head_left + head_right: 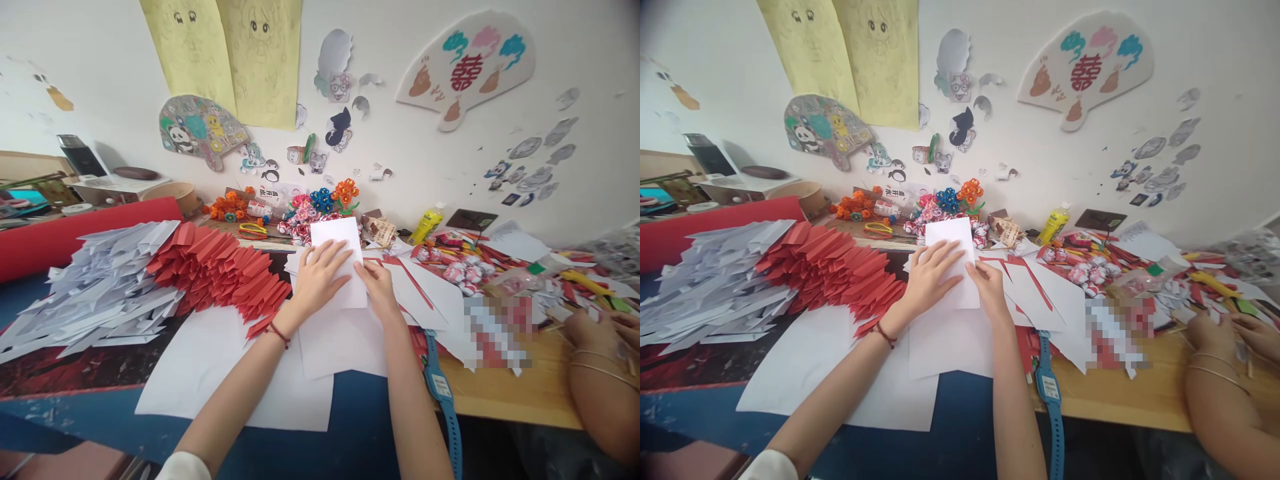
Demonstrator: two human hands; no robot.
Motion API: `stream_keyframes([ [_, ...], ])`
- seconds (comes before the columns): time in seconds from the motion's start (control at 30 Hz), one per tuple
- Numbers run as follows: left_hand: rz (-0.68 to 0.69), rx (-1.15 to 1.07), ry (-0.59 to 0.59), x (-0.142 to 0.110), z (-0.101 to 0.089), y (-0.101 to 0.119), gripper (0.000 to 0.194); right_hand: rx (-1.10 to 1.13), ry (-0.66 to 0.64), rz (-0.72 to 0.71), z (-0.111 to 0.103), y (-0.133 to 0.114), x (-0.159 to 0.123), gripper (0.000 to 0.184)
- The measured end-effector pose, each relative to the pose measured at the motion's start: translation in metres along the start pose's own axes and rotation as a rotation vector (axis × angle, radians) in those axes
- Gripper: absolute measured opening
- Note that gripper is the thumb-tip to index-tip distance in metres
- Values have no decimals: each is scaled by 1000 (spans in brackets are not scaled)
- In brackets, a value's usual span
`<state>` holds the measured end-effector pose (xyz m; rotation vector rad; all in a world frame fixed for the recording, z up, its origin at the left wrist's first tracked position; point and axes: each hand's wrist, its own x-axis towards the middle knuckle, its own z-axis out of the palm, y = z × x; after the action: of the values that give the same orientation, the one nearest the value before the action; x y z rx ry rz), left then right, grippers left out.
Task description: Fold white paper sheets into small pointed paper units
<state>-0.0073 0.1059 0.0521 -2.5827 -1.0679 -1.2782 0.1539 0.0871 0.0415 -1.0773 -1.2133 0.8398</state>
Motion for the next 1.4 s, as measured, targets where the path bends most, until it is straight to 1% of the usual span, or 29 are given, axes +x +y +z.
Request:
stream_keyframes([
  [0.17,-67,-27,44,0,0,-2,39,86,-90,-13,-2,-3,-1,29],
  [0.33,-113,-94,89,-1,-2,0,28,141,-77,-45,-3,-1,1,26],
  [0.37,-120,-118,91,-1,-2,0,26,139,-53,-50,-3,0,2,26],
  [0.43,-154,-168,98,-2,-3,0,24,130,46,-72,-4,3,5,28],
  [0.5,-213,-242,103,-1,-3,-2,22,105,165,-117,-6,5,7,34],
  [0.53,-249,-305,102,-1,-3,-3,22,82,196,-138,-6,6,8,39],
  [0.57,-286,-385,89,0,-3,-5,21,53,196,-149,-7,6,9,43],
  [0.6,-321,-472,61,1,-3,-7,21,18,167,-143,-7,7,9,45],
  [0.67,-375,-611,-9,2,-1,-10,22,-51,76,-97,-7,8,9,40],
  [0.7,-387,-635,-44,2,0,-11,22,-73,37,-70,-7,9,8,37],
  [0.77,-386,-559,-81,1,1,-11,20,-84,-7,-33,-7,12,8,35],
  [0.9,-350,-288,-82,-1,-1,-5,15,-65,-49,-25,-7,17,7,32],
  [1.0,-347,-232,-102,-2,-3,-2,14,-135,-48,-83,-5,16,7,29],
  [1.13,-350,-195,-134,-1,-3,-1,11,-289,-46,-239,0,11,6,21],
  [1.23,-339,-129,-111,0,-5,-1,9,-342,33,-335,1,8,4,17],
  [1.3,-336,-75,-84,1,-8,-2,8,-328,149,-340,-2,8,4,17],
  [1.4,-351,-24,-39,2,-14,-7,9,-250,321,-305,-9,10,7,20],
])
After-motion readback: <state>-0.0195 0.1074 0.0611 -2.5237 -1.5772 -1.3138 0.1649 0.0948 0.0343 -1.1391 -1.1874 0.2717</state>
